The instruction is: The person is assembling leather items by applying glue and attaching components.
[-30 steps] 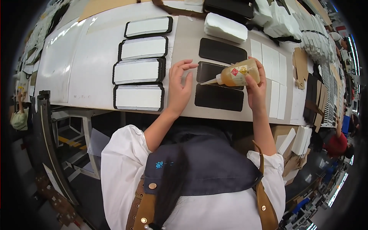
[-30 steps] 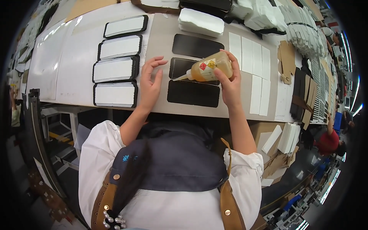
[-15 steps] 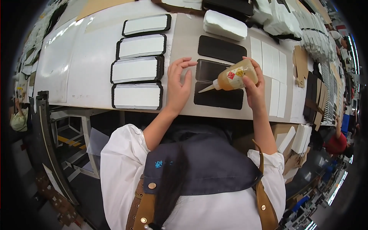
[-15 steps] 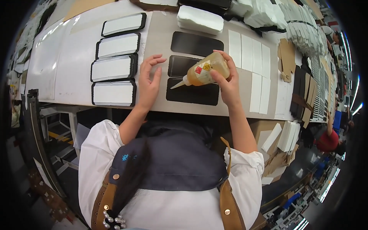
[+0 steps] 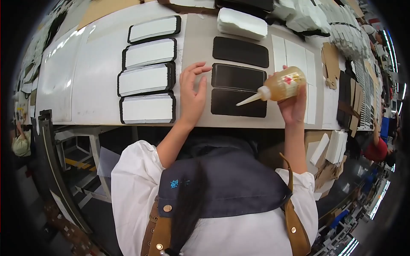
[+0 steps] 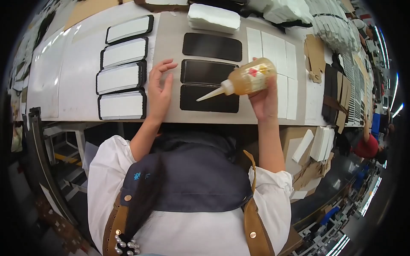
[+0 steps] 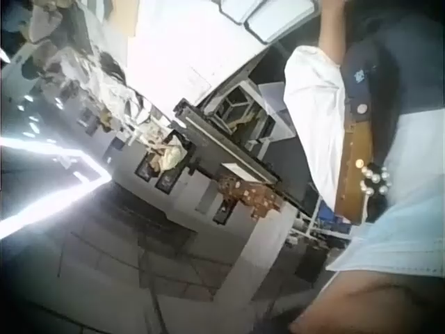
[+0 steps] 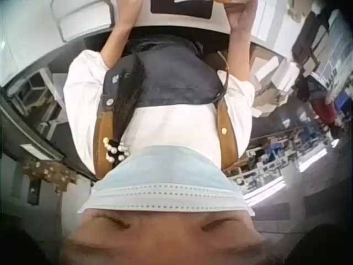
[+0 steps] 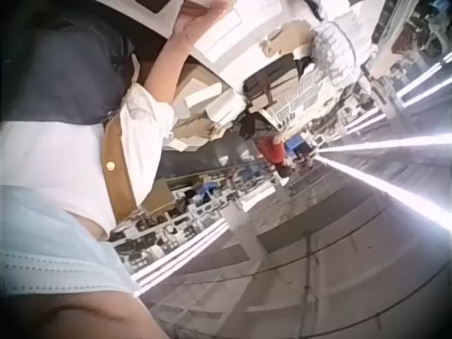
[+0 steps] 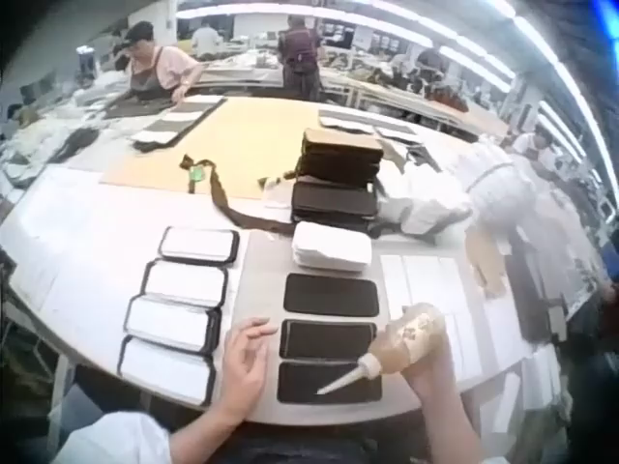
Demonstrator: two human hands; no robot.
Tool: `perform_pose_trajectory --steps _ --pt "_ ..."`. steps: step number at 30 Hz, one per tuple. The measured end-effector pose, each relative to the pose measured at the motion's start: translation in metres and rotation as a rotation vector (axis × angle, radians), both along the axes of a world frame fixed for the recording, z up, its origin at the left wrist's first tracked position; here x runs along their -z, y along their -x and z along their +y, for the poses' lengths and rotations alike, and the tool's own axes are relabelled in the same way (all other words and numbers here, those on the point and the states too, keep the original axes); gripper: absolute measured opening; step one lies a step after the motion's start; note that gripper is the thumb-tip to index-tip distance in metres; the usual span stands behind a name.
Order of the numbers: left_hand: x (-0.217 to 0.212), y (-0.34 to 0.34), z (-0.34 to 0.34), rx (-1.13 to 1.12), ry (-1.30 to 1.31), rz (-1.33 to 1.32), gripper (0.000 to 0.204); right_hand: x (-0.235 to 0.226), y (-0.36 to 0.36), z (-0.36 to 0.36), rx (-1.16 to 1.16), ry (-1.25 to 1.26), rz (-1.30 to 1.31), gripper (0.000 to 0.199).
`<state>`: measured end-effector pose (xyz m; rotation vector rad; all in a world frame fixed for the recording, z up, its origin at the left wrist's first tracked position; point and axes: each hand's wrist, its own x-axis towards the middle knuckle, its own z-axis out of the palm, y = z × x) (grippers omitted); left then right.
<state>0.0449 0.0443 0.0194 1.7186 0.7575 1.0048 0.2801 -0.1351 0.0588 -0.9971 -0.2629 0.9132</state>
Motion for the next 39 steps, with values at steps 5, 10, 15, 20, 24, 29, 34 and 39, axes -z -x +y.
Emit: perform_pose_trajectory --steps 5,10,15,20,24,29,34,39 --pt "0.0 -0.003 0.001 0.019 0.016 0.007 0.023 -0.012 -0.046 -0.039 0.18 0.112 -0.392 0.086" --pt "0.0 -0.003 0.001 0.012 -0.008 0.042 0.023 -0.002 -0.067 -0.063 0.262 0.182 -0.566 0.076" --pt "0.0 -0.004 0.0 0.013 -0.005 0.067 0.023 -0.001 -0.062 -0.063 0.276 0.199 -0.561 0.075" --pt "0.003 -0.002 0.001 0.024 -0.051 0.106 0.023 0.004 -0.066 -0.061 0.203 0.184 -0.612 0.068" --pt "0.003 -0.001 0.001 0.024 -0.045 0.103 0.023 0.0 -0.059 -0.056 0.258 0.2 -0.565 0.072" --pt "0.003 -0.001 0.001 0.032 -0.049 0.104 0.024 0.001 -0.059 -0.062 0.23 0.195 -0.57 0.068" --pt "0.003 -0.001 0.001 0.037 -0.053 0.107 0.024 0.002 -0.05 -0.075 0.203 0.225 -0.554 0.072" --pt "0.002 -0.004 -0.001 0.02 -0.019 0.043 0.023 0.009 -0.04 -0.098 0.207 0.253 -0.55 0.077"
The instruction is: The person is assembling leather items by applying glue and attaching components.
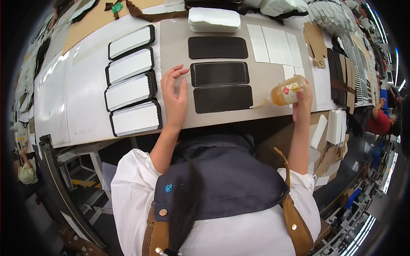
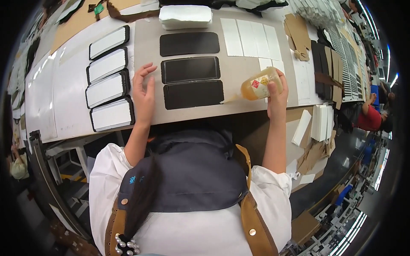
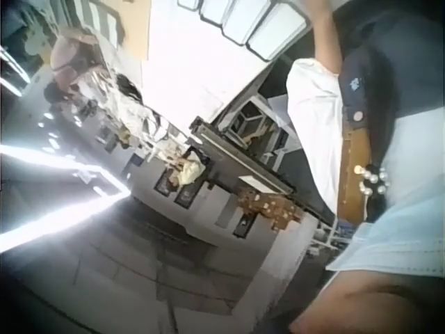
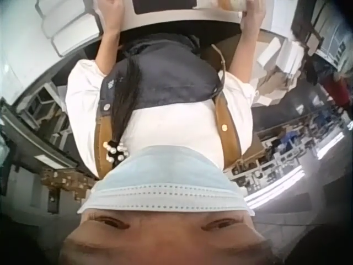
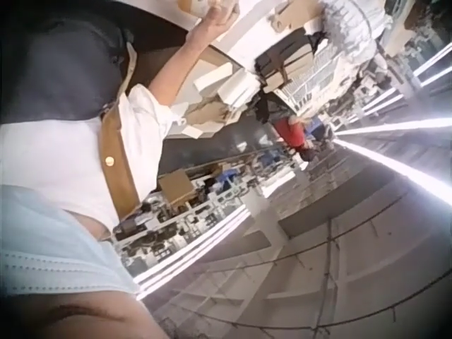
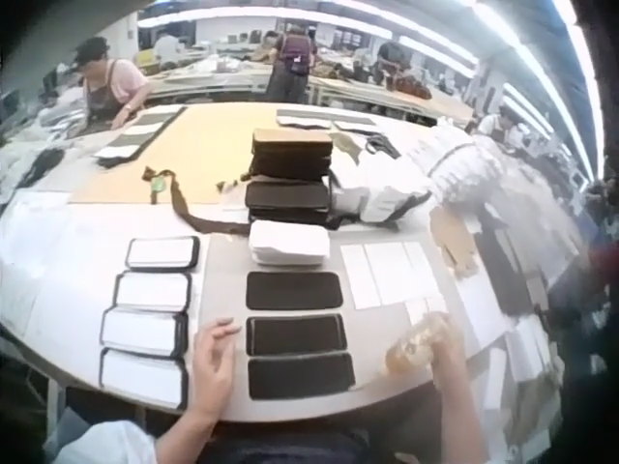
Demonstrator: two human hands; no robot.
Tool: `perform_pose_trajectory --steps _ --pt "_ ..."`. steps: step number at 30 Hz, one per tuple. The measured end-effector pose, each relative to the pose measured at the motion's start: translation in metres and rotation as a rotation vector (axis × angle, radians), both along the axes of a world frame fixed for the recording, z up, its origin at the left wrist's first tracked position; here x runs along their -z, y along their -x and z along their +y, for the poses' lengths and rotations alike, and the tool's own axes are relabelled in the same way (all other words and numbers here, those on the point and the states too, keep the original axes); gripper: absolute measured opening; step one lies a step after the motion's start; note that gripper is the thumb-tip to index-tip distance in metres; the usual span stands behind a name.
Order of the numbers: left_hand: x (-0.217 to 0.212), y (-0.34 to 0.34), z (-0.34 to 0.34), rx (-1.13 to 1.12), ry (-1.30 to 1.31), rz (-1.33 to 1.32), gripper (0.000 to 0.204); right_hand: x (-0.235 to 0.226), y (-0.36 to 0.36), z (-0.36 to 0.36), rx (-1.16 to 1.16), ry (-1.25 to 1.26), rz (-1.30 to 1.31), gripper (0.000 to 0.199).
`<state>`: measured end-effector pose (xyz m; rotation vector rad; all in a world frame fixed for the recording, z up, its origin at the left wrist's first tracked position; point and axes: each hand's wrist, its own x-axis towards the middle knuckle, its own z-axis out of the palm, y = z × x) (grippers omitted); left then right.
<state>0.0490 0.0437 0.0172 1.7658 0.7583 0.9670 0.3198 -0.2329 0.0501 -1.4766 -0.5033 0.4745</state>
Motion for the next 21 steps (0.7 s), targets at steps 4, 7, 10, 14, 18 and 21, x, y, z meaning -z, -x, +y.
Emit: perform_pose_trajectory --steps 4,7,10,14,18,21 --pt "-0.001 0.0 0.0 0.011 -0.004 0.004 0.023 0.008 0.015 -0.025 0.13 -0.03 0.1 0.077" --pt "0.0 0.0 0.0 0.018 0.009 -0.003 0.023 0.004 0.032 -0.04 0.271 -0.184 0.317 0.068" --pt "0.002 0.002 0.001 0.021 0.027 -0.018 0.024 -0.004 0.059 -0.045 0.284 -0.26 0.376 0.058" --pt "0.005 0.002 0.002 0.021 0.043 -0.055 0.024 0.002 0.107 -0.049 0.359 -0.241 0.202 0.05" --pt "0.009 0.002 0.004 0.031 0.041 -0.082 0.024 0.011 0.147 -0.045 0.52 -0.194 0.007 0.056" --pt "0.007 0.001 0.003 0.035 0.049 -0.075 0.024 0.024 0.156 -0.047 0.592 -0.14 -0.088 0.06"
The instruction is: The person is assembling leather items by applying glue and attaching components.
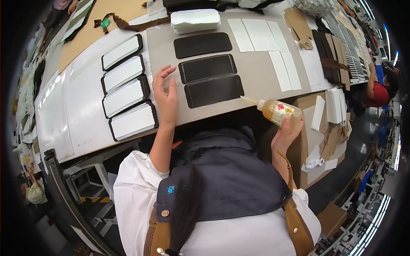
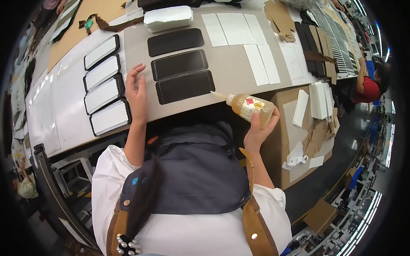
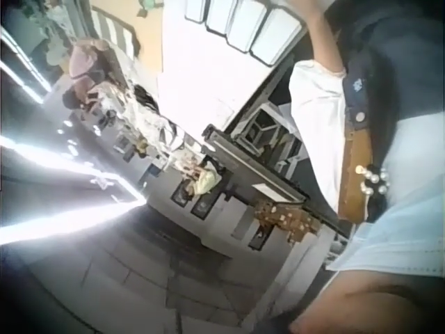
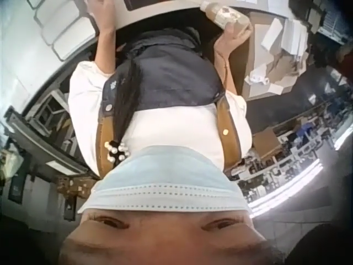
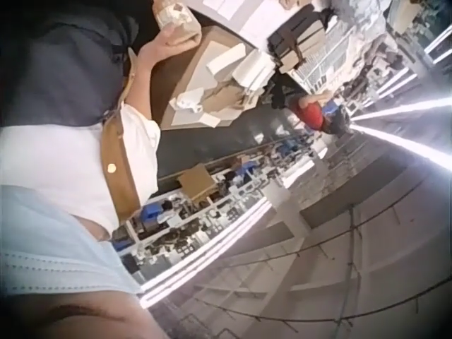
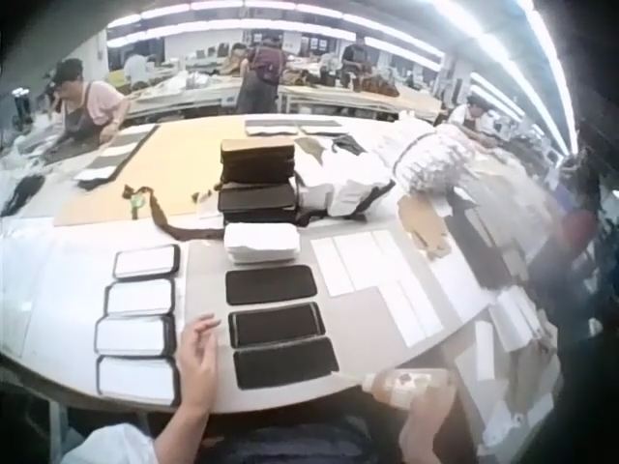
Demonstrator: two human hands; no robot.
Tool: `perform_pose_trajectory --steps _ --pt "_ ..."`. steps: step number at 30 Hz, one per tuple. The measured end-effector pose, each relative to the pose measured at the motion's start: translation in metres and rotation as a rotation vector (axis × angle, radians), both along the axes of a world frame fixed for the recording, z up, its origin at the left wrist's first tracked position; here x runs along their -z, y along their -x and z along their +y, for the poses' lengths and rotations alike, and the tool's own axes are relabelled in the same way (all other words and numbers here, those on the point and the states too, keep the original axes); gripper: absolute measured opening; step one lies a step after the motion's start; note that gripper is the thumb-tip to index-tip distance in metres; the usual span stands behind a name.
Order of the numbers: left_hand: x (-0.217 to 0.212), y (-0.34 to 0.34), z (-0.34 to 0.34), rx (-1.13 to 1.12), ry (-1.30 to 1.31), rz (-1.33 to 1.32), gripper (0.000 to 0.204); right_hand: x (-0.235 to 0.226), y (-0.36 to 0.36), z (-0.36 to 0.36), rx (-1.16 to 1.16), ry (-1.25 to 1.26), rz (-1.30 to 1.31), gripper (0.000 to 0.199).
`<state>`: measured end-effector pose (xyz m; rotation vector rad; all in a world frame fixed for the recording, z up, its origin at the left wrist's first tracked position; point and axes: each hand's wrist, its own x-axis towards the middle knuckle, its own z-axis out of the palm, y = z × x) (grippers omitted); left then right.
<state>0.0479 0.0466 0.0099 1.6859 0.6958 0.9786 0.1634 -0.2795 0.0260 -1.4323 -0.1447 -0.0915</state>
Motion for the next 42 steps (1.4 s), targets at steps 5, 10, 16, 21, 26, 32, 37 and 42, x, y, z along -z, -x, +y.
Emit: perform_pose_trajectory --steps 5,10,16,21,26,32,37,42 --pt "0.002 0.001 0.001 -0.002 -0.018 -0.001 0.024 0.002 0.005 0.002 0.025 0.208 -0.2 0.069" --pt "0.004 0.001 0.002 0.011 -0.019 -0.019 0.024 -0.002 0.012 0.008 -0.025 0.181 -0.231 0.072" --pt "0.003 0.002 0.002 0.002 -0.018 -0.018 0.023 -0.002 0.024 0.025 -0.127 0.13 -0.31 0.076" --pt "0.001 0.002 0.001 0.003 -0.024 -0.007 0.023 0.0 0.033 0.04 -0.268 0.06 -0.365 0.074" --pt "0.0 0.002 -0.001 0.005 -0.021 0.006 0.024 0.008 0.04 0.053 -0.373 0.005 -0.386 0.076" --pt "-0.002 0.003 -0.002 0.007 -0.029 0.011 0.023 0.011 0.047 0.072 -0.509 -0.032 -0.461 0.077" --pt "-0.001 0.002 -0.001 -0.003 -0.035 0.029 0.024 0.012 0.051 0.088 -0.566 -0.043 -0.496 0.079" --pt "-0.001 -0.002 -0.002 0.002 -0.007 0.022 0.024 0.004 0.022 0.073 -0.289 -0.283 0.09 0.052"
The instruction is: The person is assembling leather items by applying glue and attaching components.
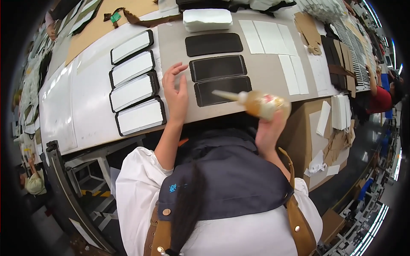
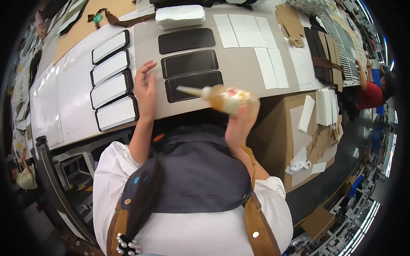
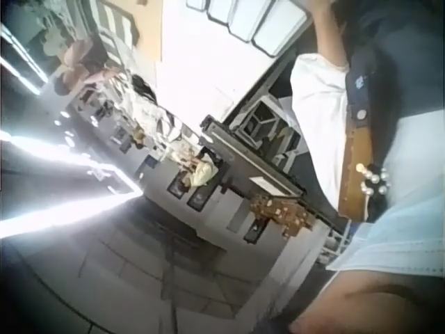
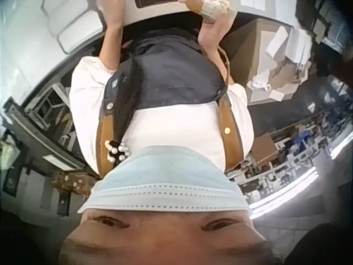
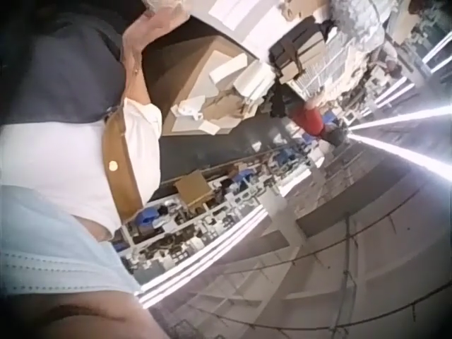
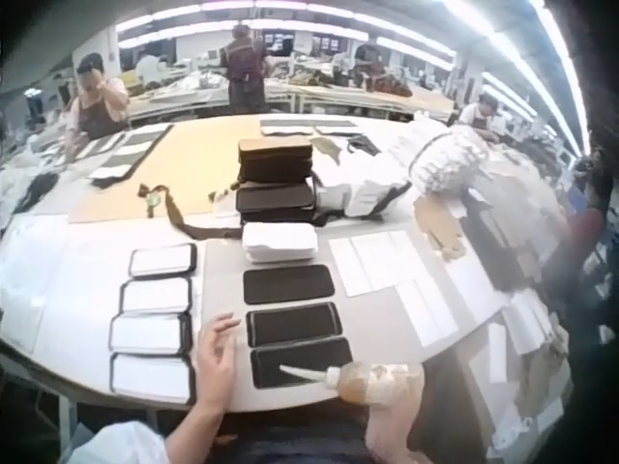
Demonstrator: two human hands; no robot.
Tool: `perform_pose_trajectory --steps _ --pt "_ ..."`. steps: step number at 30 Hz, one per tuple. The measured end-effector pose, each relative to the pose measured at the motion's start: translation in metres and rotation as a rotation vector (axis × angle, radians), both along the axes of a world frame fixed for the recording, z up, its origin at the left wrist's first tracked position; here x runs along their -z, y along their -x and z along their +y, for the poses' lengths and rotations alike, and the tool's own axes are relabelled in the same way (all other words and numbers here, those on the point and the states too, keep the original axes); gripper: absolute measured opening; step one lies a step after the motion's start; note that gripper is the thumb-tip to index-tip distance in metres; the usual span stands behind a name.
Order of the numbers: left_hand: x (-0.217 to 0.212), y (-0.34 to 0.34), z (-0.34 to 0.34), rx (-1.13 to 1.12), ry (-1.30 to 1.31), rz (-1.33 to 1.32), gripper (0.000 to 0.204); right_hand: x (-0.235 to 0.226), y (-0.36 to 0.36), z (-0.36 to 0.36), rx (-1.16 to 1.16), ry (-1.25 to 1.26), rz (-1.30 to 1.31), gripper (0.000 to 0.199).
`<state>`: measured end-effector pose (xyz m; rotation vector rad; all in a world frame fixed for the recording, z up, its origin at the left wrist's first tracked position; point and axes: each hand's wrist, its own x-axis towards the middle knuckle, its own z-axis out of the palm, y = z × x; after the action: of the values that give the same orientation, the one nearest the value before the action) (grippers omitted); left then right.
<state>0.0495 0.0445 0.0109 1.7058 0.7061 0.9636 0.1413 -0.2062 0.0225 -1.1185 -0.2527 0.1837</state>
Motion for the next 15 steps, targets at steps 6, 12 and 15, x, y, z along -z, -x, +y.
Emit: perform_pose_trajectory --steps 6,12,15 --pt "-0.005 0.003 0.001 -0.01 0.009 0.013 0.023 -0.027 -0.14 -0.054 0.416 0.064 -0.12 0.064" --pt "-0.007 0.004 0.0 -0.017 0.008 0.025 0.023 0.012 -0.243 -0.122 0.703 0.49 -0.183 0.067" --pt "-0.005 0.0 -0.001 -0.001 -0.012 0.05 0.023 0.031 -0.275 -0.147 0.765 0.758 0.016 0.074"
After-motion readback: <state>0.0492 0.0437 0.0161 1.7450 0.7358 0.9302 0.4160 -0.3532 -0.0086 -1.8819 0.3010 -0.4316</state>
